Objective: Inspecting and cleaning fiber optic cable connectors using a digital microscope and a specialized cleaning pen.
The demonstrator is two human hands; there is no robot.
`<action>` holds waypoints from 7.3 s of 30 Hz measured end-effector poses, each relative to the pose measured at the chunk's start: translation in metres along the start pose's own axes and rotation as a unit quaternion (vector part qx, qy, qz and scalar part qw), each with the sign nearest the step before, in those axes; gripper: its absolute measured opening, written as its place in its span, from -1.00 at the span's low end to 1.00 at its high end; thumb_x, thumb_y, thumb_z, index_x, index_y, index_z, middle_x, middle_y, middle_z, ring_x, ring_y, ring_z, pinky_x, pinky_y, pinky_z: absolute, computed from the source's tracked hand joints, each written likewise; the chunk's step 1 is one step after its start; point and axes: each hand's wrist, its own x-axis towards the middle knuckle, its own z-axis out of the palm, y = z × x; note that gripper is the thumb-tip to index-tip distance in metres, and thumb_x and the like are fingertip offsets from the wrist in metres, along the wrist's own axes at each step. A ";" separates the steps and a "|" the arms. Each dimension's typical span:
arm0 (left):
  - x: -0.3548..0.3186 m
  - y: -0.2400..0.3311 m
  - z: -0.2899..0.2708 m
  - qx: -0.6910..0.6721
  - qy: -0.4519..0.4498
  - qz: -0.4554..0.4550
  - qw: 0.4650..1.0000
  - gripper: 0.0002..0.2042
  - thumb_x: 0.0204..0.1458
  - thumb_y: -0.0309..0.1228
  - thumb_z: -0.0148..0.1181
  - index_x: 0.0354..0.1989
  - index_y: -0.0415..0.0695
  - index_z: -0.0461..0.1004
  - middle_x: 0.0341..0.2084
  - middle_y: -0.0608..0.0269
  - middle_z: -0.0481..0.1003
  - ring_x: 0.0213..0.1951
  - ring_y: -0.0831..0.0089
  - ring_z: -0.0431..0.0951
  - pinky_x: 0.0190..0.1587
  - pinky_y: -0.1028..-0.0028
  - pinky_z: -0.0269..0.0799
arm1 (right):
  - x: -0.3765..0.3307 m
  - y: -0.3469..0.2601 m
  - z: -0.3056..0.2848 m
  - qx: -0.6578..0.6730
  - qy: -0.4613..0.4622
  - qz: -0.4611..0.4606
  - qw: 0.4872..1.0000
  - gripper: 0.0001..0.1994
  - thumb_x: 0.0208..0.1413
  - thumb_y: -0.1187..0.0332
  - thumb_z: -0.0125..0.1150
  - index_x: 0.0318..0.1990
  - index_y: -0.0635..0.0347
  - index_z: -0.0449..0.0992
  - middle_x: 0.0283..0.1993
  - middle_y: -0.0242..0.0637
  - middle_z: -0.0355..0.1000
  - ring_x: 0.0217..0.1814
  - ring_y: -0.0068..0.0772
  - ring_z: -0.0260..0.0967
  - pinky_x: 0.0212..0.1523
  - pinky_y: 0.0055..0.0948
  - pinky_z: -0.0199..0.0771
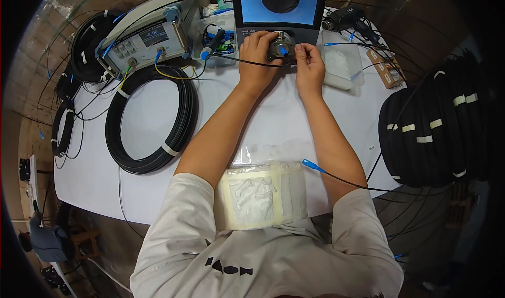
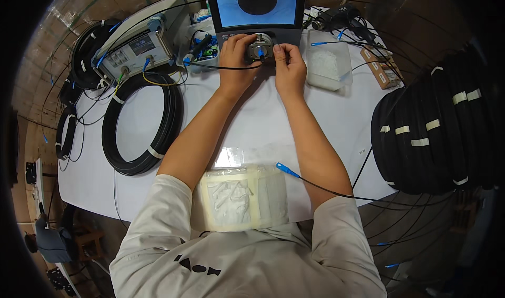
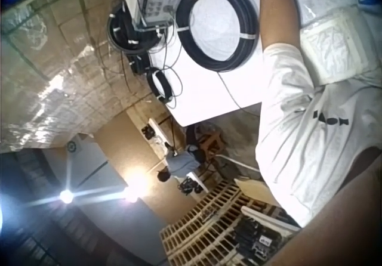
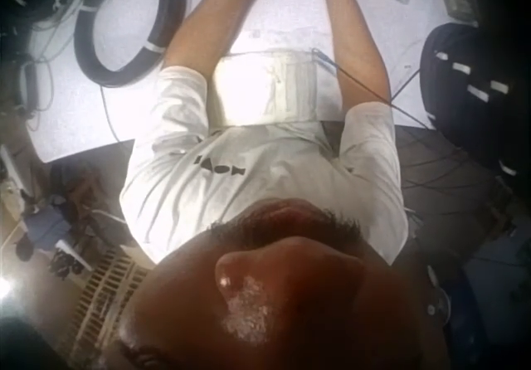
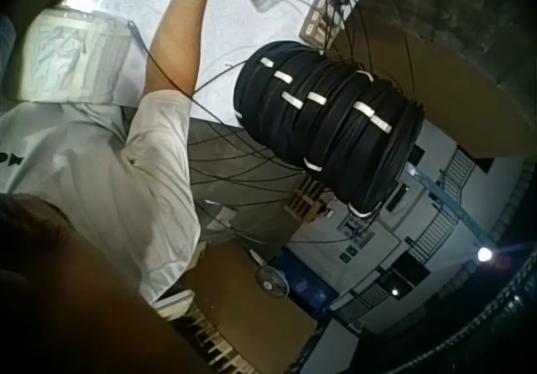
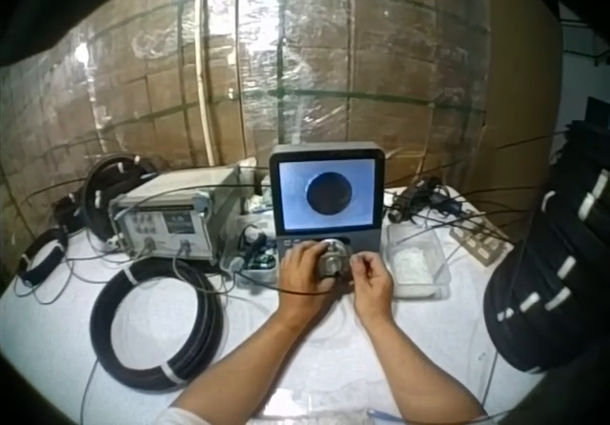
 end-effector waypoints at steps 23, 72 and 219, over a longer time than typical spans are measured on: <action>0.003 -0.003 0.010 0.015 0.004 -0.012 1.000 -0.38 -0.21 -0.29 0.54 0.13 -0.01 0.51 0.07 0.13 0.48 0.07 0.01 0.48 0.07 0.11 0.46 | -0.073 -0.140 -0.020 0.063 -0.275 0.153 0.947 -0.76 0.17 0.39 0.49 -0.09 0.37 0.68 -0.23 -0.33 0.66 -0.20 -0.62 0.54 -0.11 -0.59 0.53; -0.003 0.007 -0.005 -0.025 -0.029 -0.017 0.999 -0.33 -0.11 -0.52 0.49 0.26 -0.10 0.40 0.16 0.01 0.38 0.20 -0.07 0.38 0.24 0.08 0.38 | -0.176 -0.167 -0.045 -0.147 -0.449 -0.212 0.855 -0.75 -0.09 0.28 0.63 -0.38 0.08 0.60 -0.39 -0.49 0.51 -0.18 -0.43 0.55 0.15 -0.01 0.52; -0.004 0.002 -0.001 -0.026 -0.010 -0.011 1.000 -0.19 -0.31 -0.55 0.53 0.28 -0.08 0.40 0.13 0.07 0.45 0.16 -0.04 0.43 0.23 0.11 0.38 | -0.004 -0.024 -0.005 -0.133 0.012 -0.115 0.984 -0.75 0.27 0.37 0.27 0.06 0.20 0.56 -0.14 -0.17 0.52 -0.16 -0.27 0.53 -0.10 -0.33 0.54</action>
